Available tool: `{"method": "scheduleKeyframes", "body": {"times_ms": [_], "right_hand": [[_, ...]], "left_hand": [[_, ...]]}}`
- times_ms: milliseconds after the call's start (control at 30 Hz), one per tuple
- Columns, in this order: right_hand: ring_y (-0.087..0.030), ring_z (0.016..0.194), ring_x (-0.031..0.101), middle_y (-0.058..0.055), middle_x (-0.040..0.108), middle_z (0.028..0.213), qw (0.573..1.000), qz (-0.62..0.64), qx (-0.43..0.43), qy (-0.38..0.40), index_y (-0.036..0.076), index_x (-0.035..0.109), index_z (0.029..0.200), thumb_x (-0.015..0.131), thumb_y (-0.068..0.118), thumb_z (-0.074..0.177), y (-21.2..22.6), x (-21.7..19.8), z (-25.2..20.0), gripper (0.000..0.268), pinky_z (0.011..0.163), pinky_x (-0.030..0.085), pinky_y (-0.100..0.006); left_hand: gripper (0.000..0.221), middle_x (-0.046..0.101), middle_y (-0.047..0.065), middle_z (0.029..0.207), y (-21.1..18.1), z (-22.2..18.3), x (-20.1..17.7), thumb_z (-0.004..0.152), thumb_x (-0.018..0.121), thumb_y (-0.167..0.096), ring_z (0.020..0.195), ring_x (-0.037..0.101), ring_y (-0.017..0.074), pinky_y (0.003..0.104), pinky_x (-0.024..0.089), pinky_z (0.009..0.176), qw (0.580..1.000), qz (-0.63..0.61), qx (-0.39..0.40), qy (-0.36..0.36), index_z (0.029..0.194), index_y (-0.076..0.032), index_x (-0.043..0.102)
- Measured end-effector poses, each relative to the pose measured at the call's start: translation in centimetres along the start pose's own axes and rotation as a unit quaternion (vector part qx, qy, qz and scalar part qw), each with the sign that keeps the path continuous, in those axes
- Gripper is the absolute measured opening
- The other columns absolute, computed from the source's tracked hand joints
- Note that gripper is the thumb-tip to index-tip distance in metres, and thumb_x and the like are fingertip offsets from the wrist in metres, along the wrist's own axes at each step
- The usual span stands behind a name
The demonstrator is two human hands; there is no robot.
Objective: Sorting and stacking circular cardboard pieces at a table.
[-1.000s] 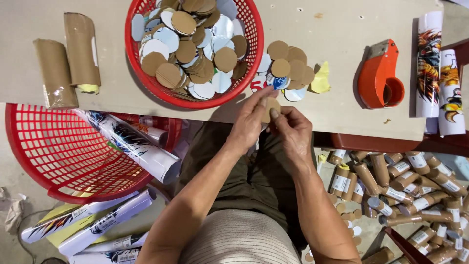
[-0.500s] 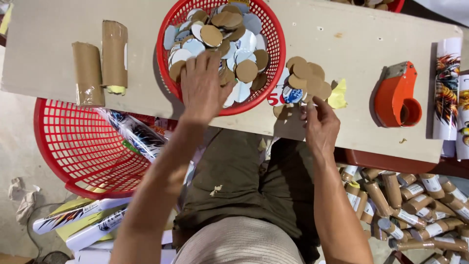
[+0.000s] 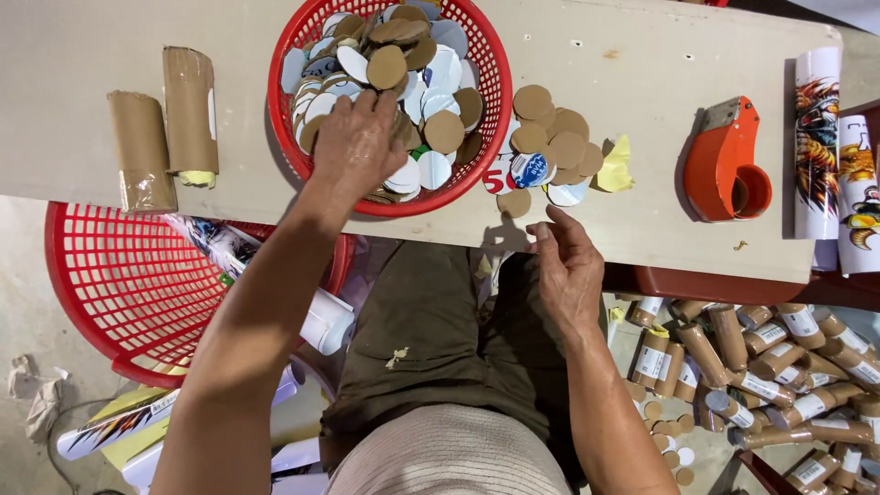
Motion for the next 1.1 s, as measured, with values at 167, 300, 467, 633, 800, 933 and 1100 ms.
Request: {"method": "scheduleKeyframes", "body": {"times_ms": [167, 300, 467, 633, 800, 933, 1100], "right_hand": [[-0.013, 0.090, 0.071, -0.011, 0.076, 0.106, 0.998, -0.050, -0.023, 0.003, -0.001, 0.058, 0.139, 0.059, 0.026, 0.104, 0.5, 0.3, -0.3, 0.044, 0.082, 0.059, -0.030], [-0.014, 0.089, 0.071, -0.012, 0.076, 0.105, 0.996, -0.078, -0.031, 0.002, -0.001, 0.059, 0.139, 0.059, 0.027, 0.104, 1.5, 0.9, -0.5, 0.044, 0.081, 0.059, -0.031], [-0.014, 0.087, 0.073, -0.010, 0.077, 0.103, 0.993, -0.117, -0.022, 0.006, 0.001, 0.059, 0.139, 0.058, 0.030, 0.104, 1.6, 1.0, -0.6, 0.046, 0.076, 0.060, -0.031], [-0.014, 0.086, 0.072, -0.010, 0.077, 0.102, 0.992, -0.121, -0.022, 0.006, 0.001, 0.058, 0.140, 0.059, 0.029, 0.104, 1.2, 1.0, -0.7, 0.046, 0.075, 0.059, -0.031], [-0.013, 0.086, 0.073, -0.010, 0.077, 0.103, 0.992, -0.120, -0.030, 0.007, 0.001, 0.058, 0.140, 0.059, 0.028, 0.104, 1.1, 1.1, -0.8, 0.045, 0.075, 0.060, -0.030], [-0.013, 0.085, 0.074, -0.010, 0.077, 0.102, 0.992, -0.120, -0.030, 0.017, 0.001, 0.059, 0.139, 0.060, 0.027, 0.102, 1.7, 0.7, -0.6, 0.045, 0.073, 0.061, -0.030], [-0.015, 0.088, 0.073, -0.011, 0.077, 0.102, 0.993, -0.096, -0.060, 0.027, 0.000, 0.058, 0.141, 0.061, 0.025, 0.104, 3.2, 1.1, 0.4, 0.044, 0.076, 0.060, -0.031]], "left_hand": [[0.058, 0.069, 0.019, 0.106, 0.2, -0.5, -0.7, 0.079, 0.073, -0.014, 0.091, 0.069, 0.0309, 0.042, 0.062, 0.061, 0.992, -0.003, 0.027, -0.121, 0.133, 0.004, 0.060], [0.053, 0.069, 0.023, 0.102, -1.0, -0.7, -1.1, 0.090, 0.077, -0.027, 0.081, 0.068, 0.0320, 0.044, 0.061, 0.056, 0.989, 0.037, 0.030, -0.143, 0.131, 0.003, 0.061], [0.059, 0.069, 0.021, 0.103, -0.6, -0.3, 0.3, 0.083, 0.073, -0.012, 0.083, 0.068, 0.0337, 0.042, 0.061, 0.063, 0.992, 0.065, 0.038, -0.100, 0.139, 0.000, 0.059], [0.058, 0.068, 0.025, 0.101, -1.0, 0.0, -1.6, 0.077, 0.072, -0.015, 0.086, 0.067, 0.0367, 0.047, 0.059, 0.061, 0.999, -0.005, 0.002, -0.049, 0.131, 0.004, 0.059], [0.057, 0.070, 0.021, 0.096, -1.7, 0.0, -0.7, 0.074, 0.079, -0.031, 0.090, 0.065, 0.0350, 0.051, 0.053, 0.067, 0.992, 0.043, 0.032, -0.116, 0.121, -0.001, 0.063], [0.034, 0.070, 0.014, 0.090, -1.2, 0.5, -1.2, 0.095, 0.075, -0.026, 0.087, 0.066, 0.0299, 0.049, 0.051, 0.078, 0.997, 0.014, 0.012, -0.069, 0.121, -0.009, 0.062], [0.048, 0.073, 0.013, 0.093, -2.3, -0.4, -7.0, 0.094, 0.071, -0.024, 0.082, 0.075, 0.0287, 0.046, 0.060, 0.074, 0.927, -0.356, -0.101, -0.053, 0.137, -0.007, 0.059]]}}
Point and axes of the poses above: each hand's wrist, its own z-axis towards the middle knuckle, its own x-axis out of the palm, y = z × x, the point moved 1 cm from there along z, towards the middle knuckle
